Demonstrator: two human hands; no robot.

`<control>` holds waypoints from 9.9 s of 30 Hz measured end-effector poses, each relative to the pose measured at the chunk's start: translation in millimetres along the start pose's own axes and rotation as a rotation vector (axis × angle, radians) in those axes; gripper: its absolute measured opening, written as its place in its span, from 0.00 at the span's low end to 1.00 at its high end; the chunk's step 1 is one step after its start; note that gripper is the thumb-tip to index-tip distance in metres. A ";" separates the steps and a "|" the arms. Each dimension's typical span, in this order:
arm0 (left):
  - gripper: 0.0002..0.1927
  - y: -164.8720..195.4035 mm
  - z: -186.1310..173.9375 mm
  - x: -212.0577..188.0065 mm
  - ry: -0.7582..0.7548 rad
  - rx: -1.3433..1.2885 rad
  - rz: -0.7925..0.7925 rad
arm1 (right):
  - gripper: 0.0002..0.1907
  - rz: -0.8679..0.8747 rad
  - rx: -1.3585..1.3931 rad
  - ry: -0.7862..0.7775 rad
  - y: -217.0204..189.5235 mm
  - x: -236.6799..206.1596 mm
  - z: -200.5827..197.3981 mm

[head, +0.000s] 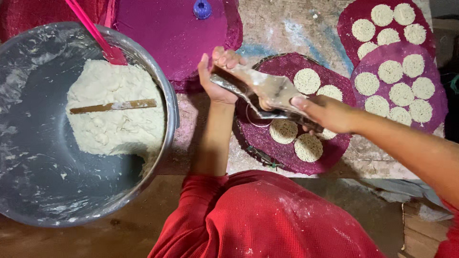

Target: The person presses dough through a wooden hand press to form round crackers onto pink fabric-covered trays, refills the press with dough from a large basin, and moves filled trays onto woven drying racks. They also arrange the formed crackers on the trays.

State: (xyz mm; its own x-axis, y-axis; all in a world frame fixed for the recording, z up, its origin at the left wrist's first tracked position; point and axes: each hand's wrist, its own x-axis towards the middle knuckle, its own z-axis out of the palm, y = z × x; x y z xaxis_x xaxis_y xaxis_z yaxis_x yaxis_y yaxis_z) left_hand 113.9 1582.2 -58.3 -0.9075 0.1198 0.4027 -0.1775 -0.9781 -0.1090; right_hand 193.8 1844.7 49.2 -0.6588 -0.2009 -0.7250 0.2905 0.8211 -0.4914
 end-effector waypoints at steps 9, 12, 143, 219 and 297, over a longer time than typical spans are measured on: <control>0.15 -19.9 -32.8 -16.7 0.120 0.034 0.074 | 0.45 0.137 -0.036 0.004 -2.8 -6.6 6.7; 0.14 -34.7 -38.4 -6.2 0.144 0.091 0.095 | 0.43 0.179 -0.182 0.104 -2.8 -12.8 0.2; 0.16 -80.5 -56.4 64.2 0.612 0.171 0.150 | 0.42 0.024 -0.450 0.404 10.0 21.3 -54.3; 0.23 314.8 231.2 -283.3 0.624 1.551 0.421 | 0.25 -0.902 -1.071 0.286 -352.6 133.9 204.8; 0.36 296.2 247.1 -208.4 0.699 2.916 0.698 | 0.22 -0.918 -0.112 0.086 -306.8 75.7 248.8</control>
State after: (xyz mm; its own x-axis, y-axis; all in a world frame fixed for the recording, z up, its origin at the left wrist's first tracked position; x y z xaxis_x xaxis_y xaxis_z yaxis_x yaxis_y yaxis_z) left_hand 344.6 1225.4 50.1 -0.6415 -0.4094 0.6487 -0.1562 0.8977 0.4120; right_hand 227.4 1444.7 25.1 -0.6481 -0.7608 -0.0347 -0.4360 0.4080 -0.8021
